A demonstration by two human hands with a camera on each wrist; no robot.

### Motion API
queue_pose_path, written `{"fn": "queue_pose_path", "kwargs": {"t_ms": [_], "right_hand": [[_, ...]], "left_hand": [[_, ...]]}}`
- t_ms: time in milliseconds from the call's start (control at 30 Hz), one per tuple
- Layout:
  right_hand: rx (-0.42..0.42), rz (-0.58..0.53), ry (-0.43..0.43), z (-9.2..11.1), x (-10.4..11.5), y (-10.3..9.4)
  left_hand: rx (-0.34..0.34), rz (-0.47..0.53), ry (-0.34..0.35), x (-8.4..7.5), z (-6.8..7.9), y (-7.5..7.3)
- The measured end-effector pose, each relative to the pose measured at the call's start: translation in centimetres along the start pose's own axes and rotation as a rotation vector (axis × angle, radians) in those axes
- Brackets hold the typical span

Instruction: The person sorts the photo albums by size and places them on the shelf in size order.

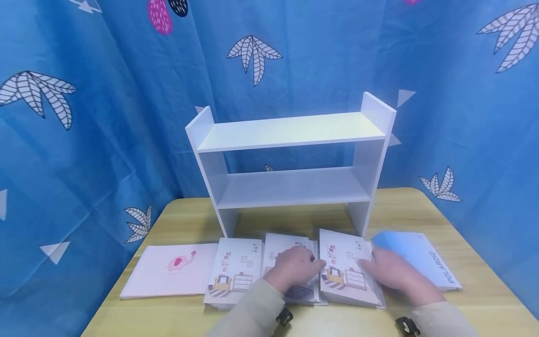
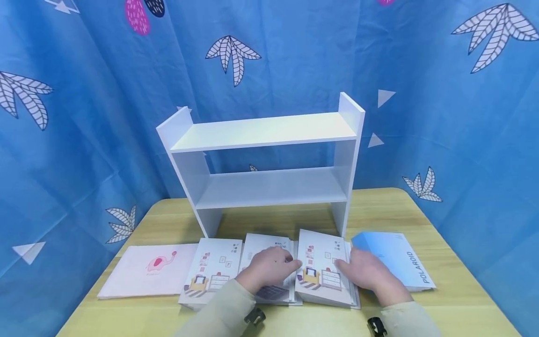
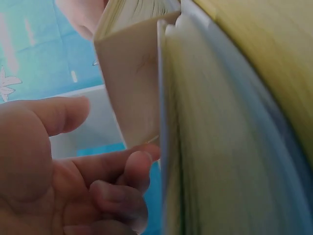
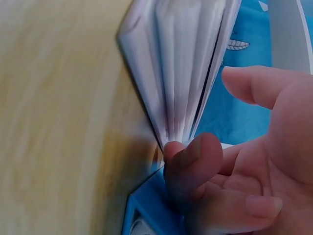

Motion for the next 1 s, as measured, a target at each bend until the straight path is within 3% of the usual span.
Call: {"fn": "queue_pose_path", "kwargs": {"t_ms": [333, 733, 1000], "right_hand": [[0.008, -0.077, 0.023, -0.3, -0.5, 0.4], [0.012, -0.128, 0.038, -0.3, -1.2, 0.9], [0.023, -0.166, 0.052, -0.4, -1.1, 0.9]], "left_hand": [[-0.020, -0.023, -0.021, -0.7, -1.0, 1.3], [-0.031, 0.267, 0.001, -0.9, -1.3, 2.1], [-0.060, 0.449, -0.001, 0.0, -1.1, 2.3]]}}
Point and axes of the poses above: each hand's wrist, its own z-axis away from the middle knuckle, its own y-axis out of the palm, x = y × z, the point moved 10 cm from there along -z, towards the middle knuckle, and after that the axes turned 8 degrees about x, right-handed, at the moved point
